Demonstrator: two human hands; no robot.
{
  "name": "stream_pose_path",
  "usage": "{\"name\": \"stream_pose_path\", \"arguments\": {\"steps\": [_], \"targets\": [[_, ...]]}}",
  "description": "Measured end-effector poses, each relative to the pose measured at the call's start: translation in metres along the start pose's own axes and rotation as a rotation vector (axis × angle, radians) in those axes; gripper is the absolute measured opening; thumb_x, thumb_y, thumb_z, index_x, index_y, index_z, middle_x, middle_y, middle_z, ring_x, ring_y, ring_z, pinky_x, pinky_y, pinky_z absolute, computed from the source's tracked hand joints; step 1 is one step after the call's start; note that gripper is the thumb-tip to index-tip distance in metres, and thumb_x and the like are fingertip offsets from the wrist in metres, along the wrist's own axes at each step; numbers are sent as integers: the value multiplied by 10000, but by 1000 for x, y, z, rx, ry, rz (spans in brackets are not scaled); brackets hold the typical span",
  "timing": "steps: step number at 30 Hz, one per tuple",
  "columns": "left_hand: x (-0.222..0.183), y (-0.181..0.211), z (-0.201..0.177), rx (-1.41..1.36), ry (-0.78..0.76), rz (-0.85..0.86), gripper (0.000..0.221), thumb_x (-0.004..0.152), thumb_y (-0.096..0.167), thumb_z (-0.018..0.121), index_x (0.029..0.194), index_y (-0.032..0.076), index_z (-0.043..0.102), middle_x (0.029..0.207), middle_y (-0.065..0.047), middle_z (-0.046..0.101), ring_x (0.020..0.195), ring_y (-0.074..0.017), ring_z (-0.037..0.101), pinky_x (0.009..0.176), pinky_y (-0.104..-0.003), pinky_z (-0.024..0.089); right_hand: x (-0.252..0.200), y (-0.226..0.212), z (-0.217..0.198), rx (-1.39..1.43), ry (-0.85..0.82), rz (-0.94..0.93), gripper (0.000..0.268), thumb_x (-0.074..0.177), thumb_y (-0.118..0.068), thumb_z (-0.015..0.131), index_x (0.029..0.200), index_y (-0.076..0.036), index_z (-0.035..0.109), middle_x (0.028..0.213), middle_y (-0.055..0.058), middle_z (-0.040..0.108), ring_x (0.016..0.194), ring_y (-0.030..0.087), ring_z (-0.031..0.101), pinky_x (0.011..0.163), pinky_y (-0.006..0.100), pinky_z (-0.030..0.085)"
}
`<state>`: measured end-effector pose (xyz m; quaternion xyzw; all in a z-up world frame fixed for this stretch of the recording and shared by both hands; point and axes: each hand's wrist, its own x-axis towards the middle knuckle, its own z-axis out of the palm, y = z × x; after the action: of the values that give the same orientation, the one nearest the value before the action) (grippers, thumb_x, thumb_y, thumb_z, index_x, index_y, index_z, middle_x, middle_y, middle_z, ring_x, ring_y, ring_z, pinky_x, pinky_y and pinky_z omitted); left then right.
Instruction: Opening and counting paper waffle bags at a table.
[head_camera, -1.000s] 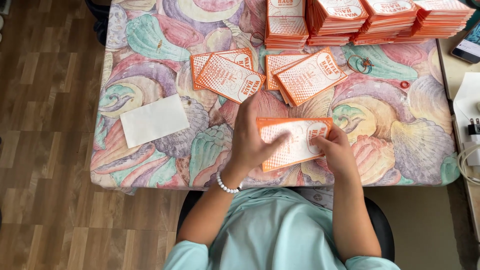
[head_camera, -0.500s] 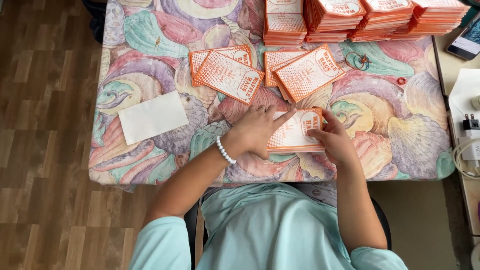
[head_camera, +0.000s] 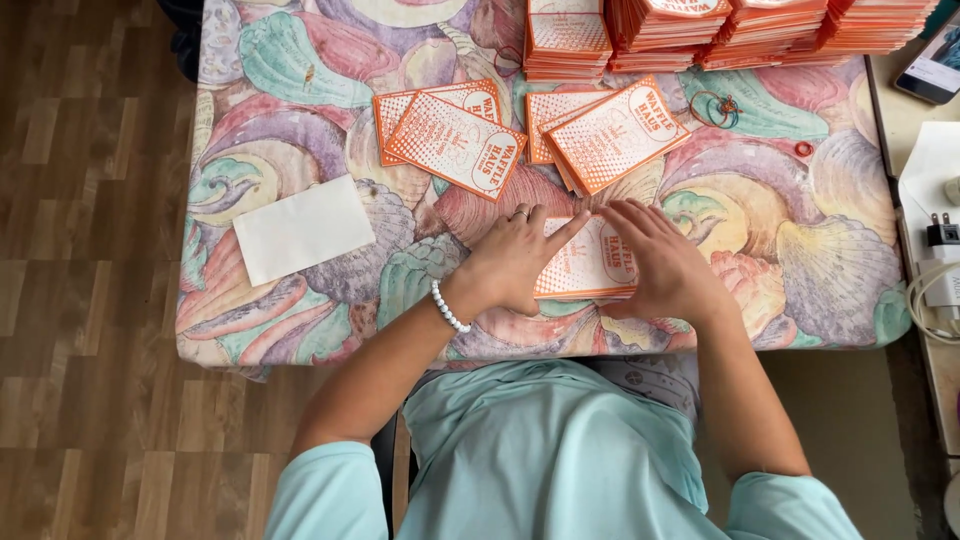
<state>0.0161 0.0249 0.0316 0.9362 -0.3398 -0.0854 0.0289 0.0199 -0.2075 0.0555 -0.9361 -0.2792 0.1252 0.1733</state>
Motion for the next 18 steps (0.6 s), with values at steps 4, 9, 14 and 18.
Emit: {"name": "stream_pose_path", "arguments": {"steps": [4,9,14,18], "targets": [[-3,-3,1,-71,7,-6,1405,471,423,807,1642,117,94,1131,-220,550,1031,-445,606,776,-461,544,12,16,7,-66,-55,-74,1350,422,-463,953,1591,-113,375,1526,186,495,1467,392,403,1241,521,250],[-9,-6,5,-101,66,-2,1386,471,431,810,1638,122,128,1149,-229,551,1069,-442,591,801,-473,543,20,14,0,-178,-103,-98,1238,451,-441,897,1554,-122,433,1353,131,616,1280,342,588,1107,476,458],[-10,-5,6,-118,91,-8,1401,478,419,806,1642,115,89,1144,-227,549,1057,-434,587,805,-467,531,20,14,1,-179,-90,-136,1226,459,-448,863,1552,-106,427,1326,143,610,1243,349,605,1068,480,480],[-12,-5,5,-139,101,-9,1399,474,402,809,1643,116,95,1151,-230,551,1051,-432,580,809,-474,516,22,19,6,-192,-96,-153,1212,464,-469,861,1541,-107,441,1322,147,615,1261,350,600,1057,488,491]]}}
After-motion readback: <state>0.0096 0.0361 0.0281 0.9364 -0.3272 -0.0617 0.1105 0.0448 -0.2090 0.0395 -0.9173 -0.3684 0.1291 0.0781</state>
